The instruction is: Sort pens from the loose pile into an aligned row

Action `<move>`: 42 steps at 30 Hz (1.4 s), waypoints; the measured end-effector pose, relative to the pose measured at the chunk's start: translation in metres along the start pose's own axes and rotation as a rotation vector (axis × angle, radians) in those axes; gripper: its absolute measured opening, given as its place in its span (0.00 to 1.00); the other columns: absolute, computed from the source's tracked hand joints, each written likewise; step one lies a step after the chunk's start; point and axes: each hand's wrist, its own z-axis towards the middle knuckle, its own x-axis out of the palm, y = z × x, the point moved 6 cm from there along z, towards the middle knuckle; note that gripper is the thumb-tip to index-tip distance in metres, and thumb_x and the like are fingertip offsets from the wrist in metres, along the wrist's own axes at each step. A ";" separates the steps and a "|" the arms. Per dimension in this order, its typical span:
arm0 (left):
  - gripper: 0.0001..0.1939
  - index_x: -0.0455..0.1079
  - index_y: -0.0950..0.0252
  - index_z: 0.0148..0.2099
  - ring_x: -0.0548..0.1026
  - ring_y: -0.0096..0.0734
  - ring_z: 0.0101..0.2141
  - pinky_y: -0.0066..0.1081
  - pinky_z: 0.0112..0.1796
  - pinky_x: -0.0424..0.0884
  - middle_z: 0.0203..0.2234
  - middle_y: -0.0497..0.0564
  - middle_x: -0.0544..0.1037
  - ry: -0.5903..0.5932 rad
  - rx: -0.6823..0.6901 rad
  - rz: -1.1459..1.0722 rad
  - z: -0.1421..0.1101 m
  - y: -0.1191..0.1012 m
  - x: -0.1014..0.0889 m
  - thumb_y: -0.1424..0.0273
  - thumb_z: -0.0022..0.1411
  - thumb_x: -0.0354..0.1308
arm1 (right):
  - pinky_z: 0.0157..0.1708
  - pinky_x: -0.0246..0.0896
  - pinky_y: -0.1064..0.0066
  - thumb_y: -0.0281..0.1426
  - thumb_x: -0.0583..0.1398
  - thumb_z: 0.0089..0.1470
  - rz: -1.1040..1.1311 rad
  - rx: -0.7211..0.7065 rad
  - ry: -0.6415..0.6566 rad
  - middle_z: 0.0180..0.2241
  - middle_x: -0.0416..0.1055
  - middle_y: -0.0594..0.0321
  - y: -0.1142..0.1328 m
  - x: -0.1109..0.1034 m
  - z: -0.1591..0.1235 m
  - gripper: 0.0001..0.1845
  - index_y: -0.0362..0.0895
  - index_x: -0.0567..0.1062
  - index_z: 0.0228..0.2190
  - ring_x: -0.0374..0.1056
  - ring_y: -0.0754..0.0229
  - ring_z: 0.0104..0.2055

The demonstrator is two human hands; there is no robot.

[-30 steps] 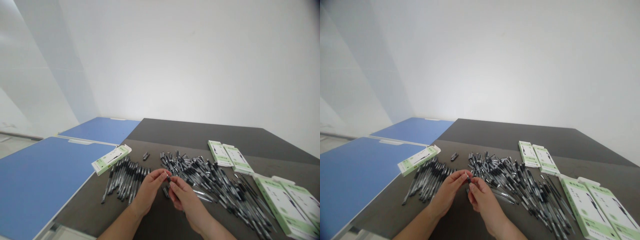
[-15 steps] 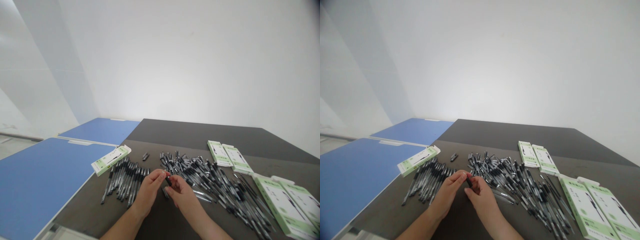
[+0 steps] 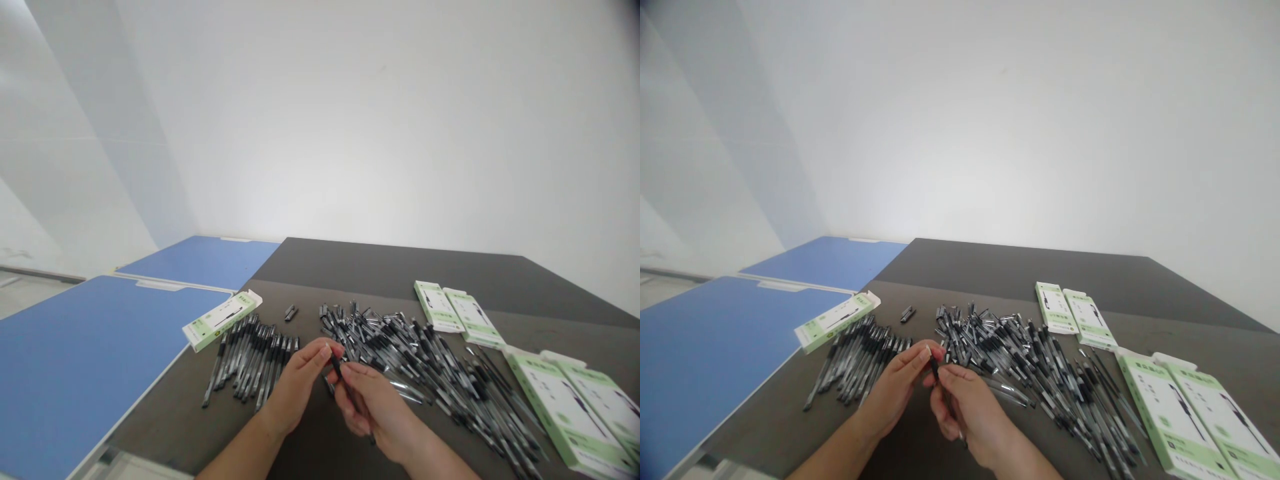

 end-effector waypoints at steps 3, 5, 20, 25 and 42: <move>0.13 0.74 0.64 0.38 0.70 0.34 0.36 0.29 0.41 0.63 0.34 0.51 0.75 -0.032 0.008 0.033 0.001 -0.001 -0.002 0.62 0.58 0.54 | 0.11 0.42 0.78 0.46 0.58 0.49 -0.112 -0.061 -0.153 0.19 0.63 0.72 0.003 -0.009 0.001 0.20 0.42 0.68 0.35 0.52 0.72 0.11; 0.12 0.74 0.64 0.37 0.70 0.35 0.39 0.29 0.44 0.62 0.35 0.52 0.75 -0.067 0.034 0.066 0.001 -0.002 -0.004 0.63 0.58 0.55 | 0.12 0.43 0.79 0.43 0.62 0.44 -0.212 -0.120 -0.262 0.18 0.62 0.73 0.007 -0.015 0.001 0.19 0.42 0.69 0.33 0.53 0.72 0.13; 0.12 0.74 0.65 0.33 0.69 0.36 0.41 0.29 0.44 0.62 0.36 0.53 0.75 -0.008 0.046 -0.054 -0.001 0.000 0.001 0.62 0.58 0.55 | 0.12 0.32 0.78 0.40 0.60 0.49 0.209 0.081 0.061 0.14 0.54 0.76 -0.003 0.004 -0.001 0.14 0.41 0.69 0.29 0.40 0.75 0.11; 0.17 0.74 0.65 0.41 0.72 0.34 0.36 0.30 0.41 0.65 0.36 0.53 0.77 0.032 -0.043 0.097 0.011 -0.002 -0.004 0.59 0.58 0.53 | 0.12 0.30 0.78 0.41 0.61 0.48 0.308 0.066 0.041 0.15 0.55 0.76 -0.001 0.000 -0.001 0.15 0.40 0.71 0.29 0.38 0.76 0.11; 0.09 0.73 0.64 0.30 0.73 0.40 0.37 0.34 0.40 0.63 0.32 0.58 0.77 -0.245 -0.089 1.464 0.097 0.007 -0.107 0.67 0.57 0.53 | 0.13 0.34 0.77 0.41 0.60 0.49 0.176 -0.099 -0.066 0.16 0.55 0.74 0.012 -0.009 0.001 0.15 0.40 0.70 0.30 0.41 0.74 0.13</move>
